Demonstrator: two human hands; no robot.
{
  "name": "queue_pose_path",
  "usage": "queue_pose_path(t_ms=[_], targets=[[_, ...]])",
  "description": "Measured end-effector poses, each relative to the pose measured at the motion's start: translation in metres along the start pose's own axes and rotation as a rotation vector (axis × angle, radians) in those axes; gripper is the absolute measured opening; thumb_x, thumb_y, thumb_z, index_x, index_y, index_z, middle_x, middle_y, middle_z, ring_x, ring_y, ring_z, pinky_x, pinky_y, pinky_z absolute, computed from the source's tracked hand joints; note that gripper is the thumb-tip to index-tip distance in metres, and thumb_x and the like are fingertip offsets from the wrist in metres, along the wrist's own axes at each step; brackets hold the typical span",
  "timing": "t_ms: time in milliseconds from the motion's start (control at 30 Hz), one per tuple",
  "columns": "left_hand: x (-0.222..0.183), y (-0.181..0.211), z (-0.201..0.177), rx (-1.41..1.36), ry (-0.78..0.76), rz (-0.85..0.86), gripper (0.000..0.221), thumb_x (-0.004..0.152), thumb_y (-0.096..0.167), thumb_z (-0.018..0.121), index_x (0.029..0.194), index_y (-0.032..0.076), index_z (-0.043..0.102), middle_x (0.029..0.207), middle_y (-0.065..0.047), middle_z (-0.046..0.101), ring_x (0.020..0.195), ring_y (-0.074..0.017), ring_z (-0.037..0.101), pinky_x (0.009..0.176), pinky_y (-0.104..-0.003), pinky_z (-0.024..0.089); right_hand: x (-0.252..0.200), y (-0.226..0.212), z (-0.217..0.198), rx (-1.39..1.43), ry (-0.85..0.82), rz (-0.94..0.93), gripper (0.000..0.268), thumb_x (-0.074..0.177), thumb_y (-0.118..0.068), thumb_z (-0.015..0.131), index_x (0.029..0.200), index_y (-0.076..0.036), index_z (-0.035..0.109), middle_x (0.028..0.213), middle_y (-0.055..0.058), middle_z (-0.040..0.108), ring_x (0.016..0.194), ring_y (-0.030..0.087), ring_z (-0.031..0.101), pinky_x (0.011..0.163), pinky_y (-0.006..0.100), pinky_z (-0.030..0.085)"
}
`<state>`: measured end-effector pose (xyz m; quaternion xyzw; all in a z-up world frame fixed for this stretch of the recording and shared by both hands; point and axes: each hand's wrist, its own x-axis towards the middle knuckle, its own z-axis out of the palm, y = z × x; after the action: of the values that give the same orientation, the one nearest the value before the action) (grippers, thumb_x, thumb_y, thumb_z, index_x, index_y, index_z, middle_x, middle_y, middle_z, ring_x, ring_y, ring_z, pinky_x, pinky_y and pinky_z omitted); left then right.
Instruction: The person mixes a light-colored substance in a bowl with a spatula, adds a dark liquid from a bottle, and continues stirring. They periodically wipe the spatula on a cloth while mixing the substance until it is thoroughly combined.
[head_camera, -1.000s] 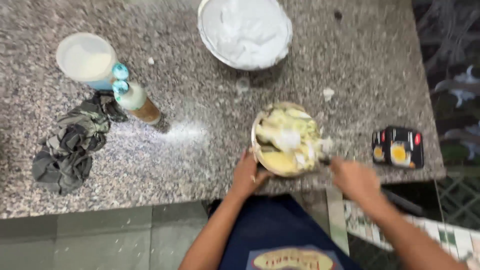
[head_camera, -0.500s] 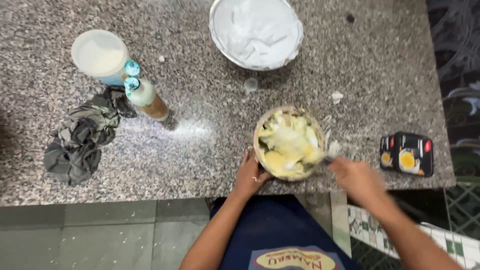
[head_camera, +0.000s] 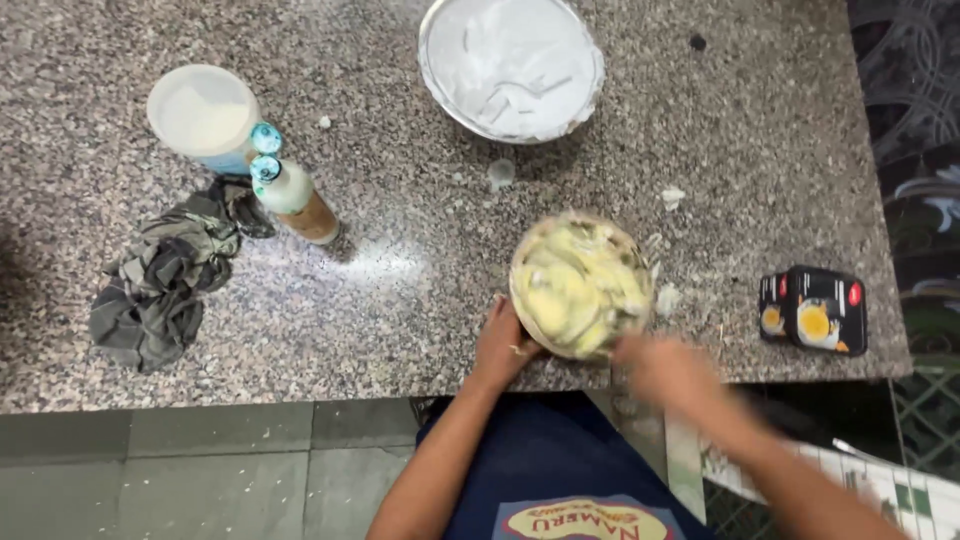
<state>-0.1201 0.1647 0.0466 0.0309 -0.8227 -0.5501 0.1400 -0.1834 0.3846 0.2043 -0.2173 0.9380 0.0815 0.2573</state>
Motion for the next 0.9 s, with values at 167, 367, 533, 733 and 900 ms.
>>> queue_pose_path(t_ms=[167, 367, 533, 733, 900], targets=[[-0.011, 0.017, 0.003, 0.018, 0.020, 0.057, 0.083, 0.068, 0.026, 0.086, 0.138, -0.001, 0.051, 0.143, -0.025, 0.052, 0.134, -0.0491, 0.042, 0.117, -0.057, 0.027, 0.002, -0.012, 0.001, -0.129, 0.109, -0.028, 0.027, 0.082, -0.025, 0.063, 0.104, -0.010, 0.064, 0.082, 0.020, 0.074, 0.080, 0.038, 0.074, 0.071, 0.053, 0.057], [-0.012, 0.000, -0.007, 0.084, -0.028, -0.020, 0.071, 0.075, 0.022, 0.083, 0.138, 0.005, 0.055, 0.146, -0.020, 0.055, 0.137, -0.0438, 0.047, 0.120, -0.054, 0.029, 0.016, 0.026, -0.038, -0.022, 0.072, 0.263, 0.022, 0.100, -0.029, 0.054, 0.108, -0.016, 0.069, 0.089, 0.022, 0.075, 0.082, 0.037, 0.077, 0.071, 0.052, 0.061], [0.004, 0.007, -0.007, 0.093, -0.017, 0.022, 0.074, 0.075, 0.017, 0.079, 0.144, 0.005, 0.054, 0.146, -0.017, 0.058, 0.139, -0.0392, 0.051, 0.126, -0.053, 0.028, 0.019, 0.014, 0.002, 0.139, 0.003, -0.024, 0.038, 0.075, -0.022, 0.069, 0.114, -0.023, 0.072, 0.091, 0.013, 0.078, 0.081, 0.034, 0.077, 0.074, 0.050, 0.060], [-0.004, 0.032, -0.001, 0.005, -0.021, -0.023, 0.100, 0.065, 0.033, 0.093, 0.144, -0.001, 0.042, 0.148, -0.027, 0.044, 0.135, -0.0510, 0.036, 0.115, -0.053, 0.026, 0.010, 0.001, 0.021, -0.002, -0.027, 0.017, 0.025, 0.095, -0.032, 0.061, 0.114, -0.018, 0.069, 0.093, 0.018, 0.077, 0.091, 0.035, 0.075, 0.079, 0.051, 0.056], [-0.009, 0.012, -0.013, 0.034, -0.040, 0.040, 0.087, 0.070, 0.027, 0.089, 0.145, 0.005, 0.050, 0.148, -0.020, 0.053, 0.136, -0.0442, 0.047, 0.115, -0.052, 0.034, 0.023, 0.040, -0.030, 0.044, -0.012, 0.108, 0.026, 0.089, -0.032, 0.061, 0.110, -0.021, 0.070, 0.090, 0.014, 0.076, 0.084, 0.034, 0.076, 0.070, 0.052, 0.060]])
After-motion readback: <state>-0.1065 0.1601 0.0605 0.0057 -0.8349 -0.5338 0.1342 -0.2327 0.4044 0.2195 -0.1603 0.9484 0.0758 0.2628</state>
